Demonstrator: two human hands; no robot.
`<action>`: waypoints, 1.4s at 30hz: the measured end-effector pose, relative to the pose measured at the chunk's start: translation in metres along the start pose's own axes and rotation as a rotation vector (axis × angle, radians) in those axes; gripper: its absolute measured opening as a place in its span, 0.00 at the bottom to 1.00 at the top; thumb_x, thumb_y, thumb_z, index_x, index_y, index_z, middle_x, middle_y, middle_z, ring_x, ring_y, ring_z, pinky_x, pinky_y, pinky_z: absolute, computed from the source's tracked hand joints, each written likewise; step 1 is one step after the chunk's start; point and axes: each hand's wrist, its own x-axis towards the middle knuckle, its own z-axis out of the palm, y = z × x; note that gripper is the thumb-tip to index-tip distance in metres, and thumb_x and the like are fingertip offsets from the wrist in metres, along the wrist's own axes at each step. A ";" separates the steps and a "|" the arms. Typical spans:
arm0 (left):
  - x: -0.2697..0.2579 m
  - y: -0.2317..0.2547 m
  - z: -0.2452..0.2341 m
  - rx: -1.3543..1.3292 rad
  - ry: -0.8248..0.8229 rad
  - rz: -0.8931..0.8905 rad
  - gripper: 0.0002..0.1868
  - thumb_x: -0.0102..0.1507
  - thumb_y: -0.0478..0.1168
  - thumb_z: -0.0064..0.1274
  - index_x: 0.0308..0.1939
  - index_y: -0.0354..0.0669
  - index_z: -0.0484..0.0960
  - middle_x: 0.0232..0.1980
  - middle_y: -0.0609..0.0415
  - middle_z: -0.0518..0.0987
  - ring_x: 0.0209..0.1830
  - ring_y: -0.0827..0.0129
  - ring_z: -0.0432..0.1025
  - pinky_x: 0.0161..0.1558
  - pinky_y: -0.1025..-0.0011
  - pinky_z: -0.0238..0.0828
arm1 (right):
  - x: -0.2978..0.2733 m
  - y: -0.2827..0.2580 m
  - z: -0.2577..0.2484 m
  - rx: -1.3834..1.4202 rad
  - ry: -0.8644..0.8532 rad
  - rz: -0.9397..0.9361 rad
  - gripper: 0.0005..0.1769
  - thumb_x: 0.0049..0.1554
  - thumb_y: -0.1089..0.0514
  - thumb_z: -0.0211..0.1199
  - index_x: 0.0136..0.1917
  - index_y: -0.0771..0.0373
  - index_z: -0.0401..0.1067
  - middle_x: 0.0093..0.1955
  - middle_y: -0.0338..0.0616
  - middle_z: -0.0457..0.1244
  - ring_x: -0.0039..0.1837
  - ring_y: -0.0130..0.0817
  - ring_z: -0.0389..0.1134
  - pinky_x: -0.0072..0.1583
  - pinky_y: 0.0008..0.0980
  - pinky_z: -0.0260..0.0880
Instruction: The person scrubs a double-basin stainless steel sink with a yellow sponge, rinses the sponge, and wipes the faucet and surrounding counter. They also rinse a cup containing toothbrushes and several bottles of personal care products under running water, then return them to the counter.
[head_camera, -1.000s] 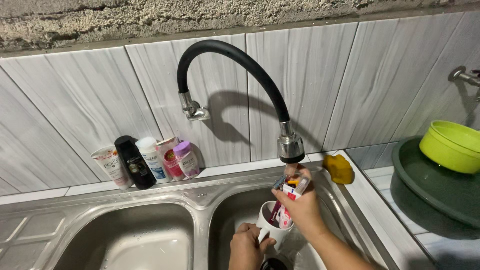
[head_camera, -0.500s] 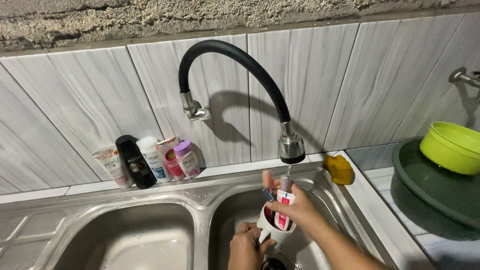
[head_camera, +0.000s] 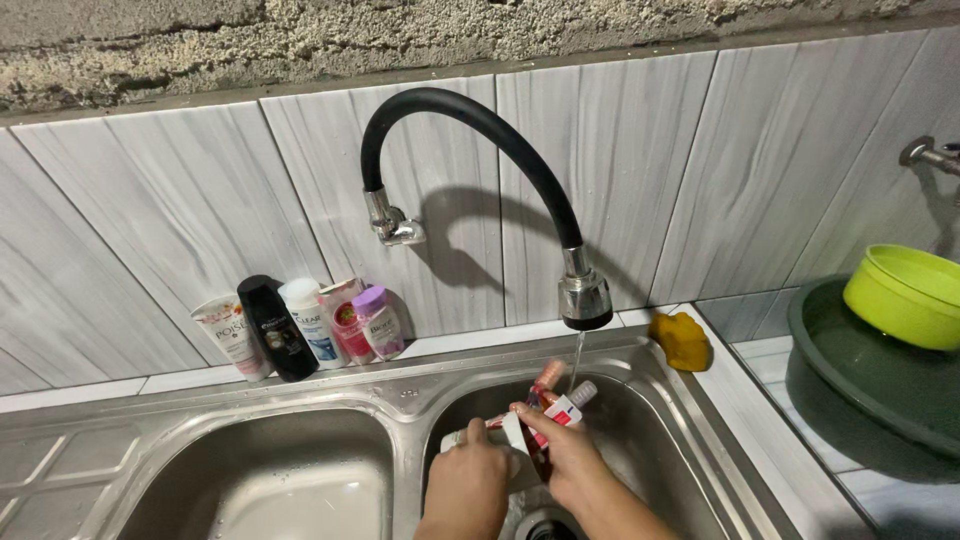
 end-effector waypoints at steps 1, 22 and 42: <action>0.003 0.002 -0.008 0.054 -0.030 0.042 0.05 0.57 0.36 0.56 0.32 0.47 0.87 0.49 0.44 0.75 0.48 0.55 0.77 0.42 0.59 0.78 | 0.002 0.006 0.001 0.104 -0.048 0.073 0.20 0.52 0.54 0.69 0.57 0.55 0.70 0.45 0.39 0.69 0.47 0.35 0.70 0.48 0.39 0.69; 0.015 0.048 -0.098 0.740 -0.497 0.381 0.29 0.69 0.51 0.49 0.64 0.28 0.77 0.58 0.32 0.78 0.54 0.24 0.73 0.63 0.23 0.52 | -0.008 0.072 0.074 -0.714 0.212 -0.418 0.19 0.62 0.54 0.48 0.59 0.54 0.78 0.55 0.35 0.70 0.58 0.32 0.72 0.59 0.29 0.70; 0.024 0.030 -0.081 0.648 -0.394 0.343 0.22 0.66 0.48 0.52 0.56 0.37 0.84 0.56 0.41 0.82 0.56 0.44 0.75 0.64 0.27 0.58 | -0.006 0.051 0.042 -0.926 -0.198 -0.822 0.22 0.57 0.54 0.60 0.65 0.57 0.73 0.62 0.39 0.67 0.64 0.30 0.66 0.62 0.34 0.67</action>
